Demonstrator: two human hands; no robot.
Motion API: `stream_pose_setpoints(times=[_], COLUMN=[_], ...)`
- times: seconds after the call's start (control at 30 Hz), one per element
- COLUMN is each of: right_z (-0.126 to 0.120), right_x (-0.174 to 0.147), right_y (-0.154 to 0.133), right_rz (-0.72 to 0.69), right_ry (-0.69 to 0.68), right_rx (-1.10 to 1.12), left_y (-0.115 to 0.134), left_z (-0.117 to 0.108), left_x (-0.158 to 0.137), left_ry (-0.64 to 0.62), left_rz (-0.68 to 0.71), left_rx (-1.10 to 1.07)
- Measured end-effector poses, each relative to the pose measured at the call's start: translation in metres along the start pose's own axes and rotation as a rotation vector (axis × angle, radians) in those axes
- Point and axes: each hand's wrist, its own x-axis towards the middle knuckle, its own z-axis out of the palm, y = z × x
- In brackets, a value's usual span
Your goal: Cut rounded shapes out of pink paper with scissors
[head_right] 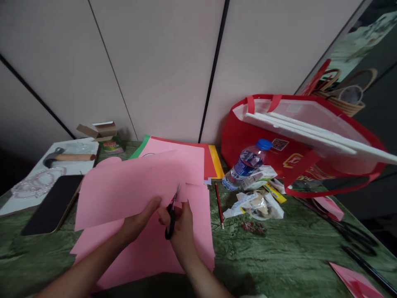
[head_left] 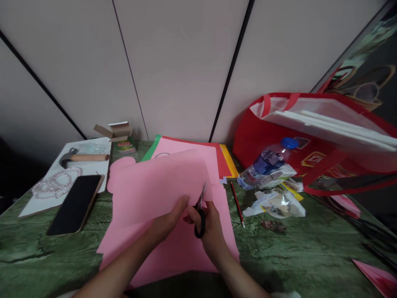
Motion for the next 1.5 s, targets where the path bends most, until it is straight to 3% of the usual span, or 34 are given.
stream_pose_setpoints(times=[0.17,0.27,0.37,0.73,0.93,1.1,1.5], right_z=[0.000,-0.001,0.000,0.000,0.000,-0.001,-0.001], right_x=[0.001,0.001,0.002,0.002,0.002,0.002,-0.001], right_y=[0.003,0.004,0.004,0.004,0.006,0.006,0.008], right_rz=[-0.016,-0.014,0.000,0.003,-0.003,0.015,0.014], right_ry=[-0.010,-0.006,0.009,0.017,0.030,0.022,-0.006], right_rx=[0.018,0.018,0.015,-0.003,-0.036,-0.060,-0.044], left_y=[-0.012,-0.020,-0.023,-0.019,-0.023,-0.022,-0.022], left_z=[0.001,0.002,0.002,0.001,0.001,0.001,0.001], left_x=[0.003,0.005,0.006,0.005,0.007,0.008,0.009], left_ry=[0.064,0.146,0.144,0.154,0.241,0.244,0.310], left_rz=[0.047,0.020,-0.013,0.004,-0.060,0.028,0.062], left_rx=[-0.008,-0.004,-0.015,-0.046,-0.020,-0.044,-0.106])
